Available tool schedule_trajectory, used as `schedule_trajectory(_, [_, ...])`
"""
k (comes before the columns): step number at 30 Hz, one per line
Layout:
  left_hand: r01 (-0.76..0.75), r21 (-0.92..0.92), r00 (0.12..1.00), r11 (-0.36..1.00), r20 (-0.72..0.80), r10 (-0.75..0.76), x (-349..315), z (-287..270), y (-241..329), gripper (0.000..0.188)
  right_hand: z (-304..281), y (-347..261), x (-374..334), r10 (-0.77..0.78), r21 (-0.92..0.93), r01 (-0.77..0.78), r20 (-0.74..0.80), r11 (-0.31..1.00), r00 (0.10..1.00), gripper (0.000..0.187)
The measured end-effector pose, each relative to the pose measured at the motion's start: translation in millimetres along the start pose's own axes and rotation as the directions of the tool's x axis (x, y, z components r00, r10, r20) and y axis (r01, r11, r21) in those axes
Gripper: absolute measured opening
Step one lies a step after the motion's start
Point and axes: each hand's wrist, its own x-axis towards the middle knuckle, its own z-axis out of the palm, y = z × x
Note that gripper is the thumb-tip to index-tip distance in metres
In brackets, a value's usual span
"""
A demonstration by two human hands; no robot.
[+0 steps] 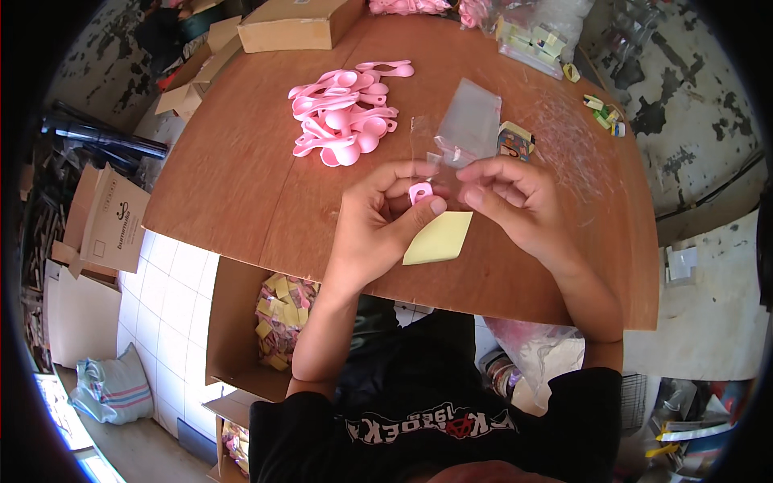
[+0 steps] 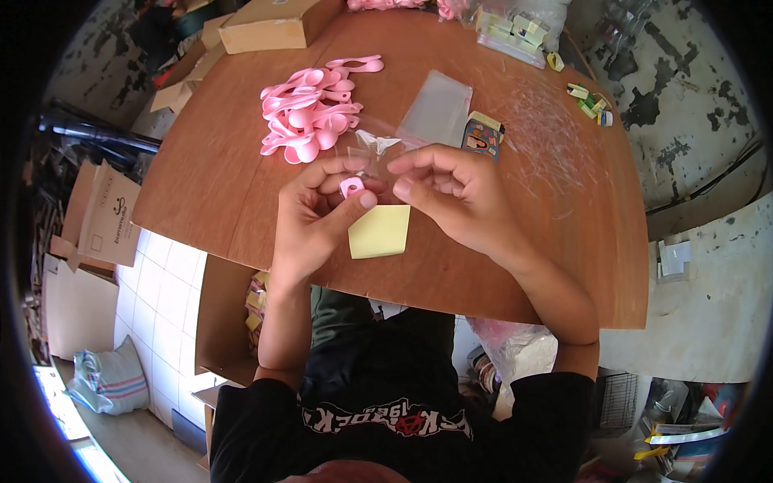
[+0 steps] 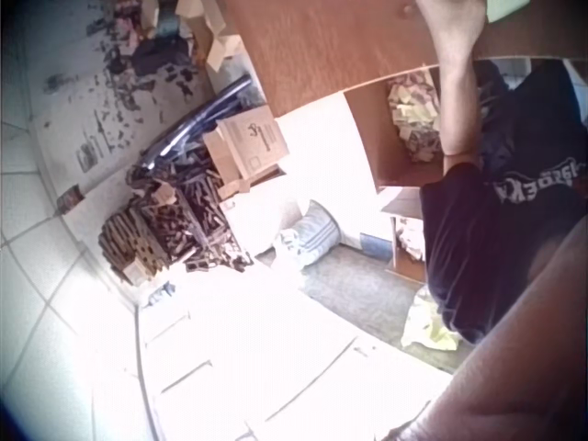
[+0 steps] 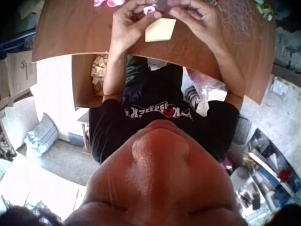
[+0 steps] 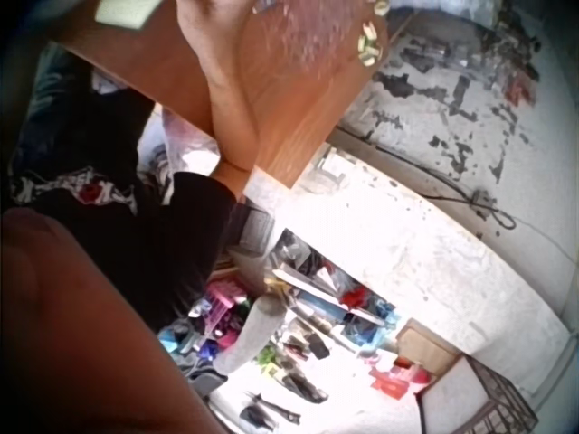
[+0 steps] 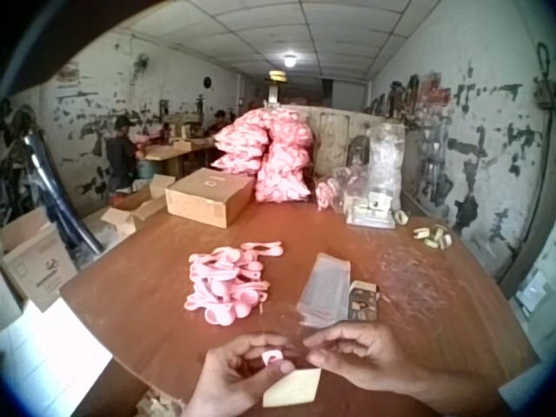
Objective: The person repeatedly picks up pink plastic spoons and small yellow paper pieces, places them into clear plastic bags, and seals the bags. The person handles the items one at a time and stacks the sealed bags on the table.
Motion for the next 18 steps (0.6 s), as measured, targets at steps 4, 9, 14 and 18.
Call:
schedule_trajectory(4, [0.012, -0.07, 1.0, 0.998, 0.024, -0.011, -1.6, -6.7, -6.2, 0.024, 1.8, 7.5, -0.5, 0.006, 0.017, -0.006, -0.046, 1.0, 0.999, 0.017])
schedule_trajectory(9, [0.015, -0.004, 1.0, 1.0, -0.003, -0.015, -1.1, -4.1, -3.2, 0.023, 3.3, 13.1, -1.5, -0.003, 0.066, 0.008, -0.07, 0.998, 0.998, 0.016])
schedule_trajectory(14, [0.002, -0.044, 1.0, 0.999, 0.004, -0.001, -2.1, -8.5, -14.6, 0.023, -4.9, 21.7, -1.0, -0.013, 0.014, 0.014, -0.06, 1.0, 0.998, 0.018])
schedule_trajectory(18, [-0.018, -0.135, 0.999, 0.991, 0.033, 0.023, -3.9, -12.2, -17.9, 0.023, -6.2, 29.1, -1.4, -0.045, 0.048, 0.048, -0.067, 0.998, 0.997, 0.021])
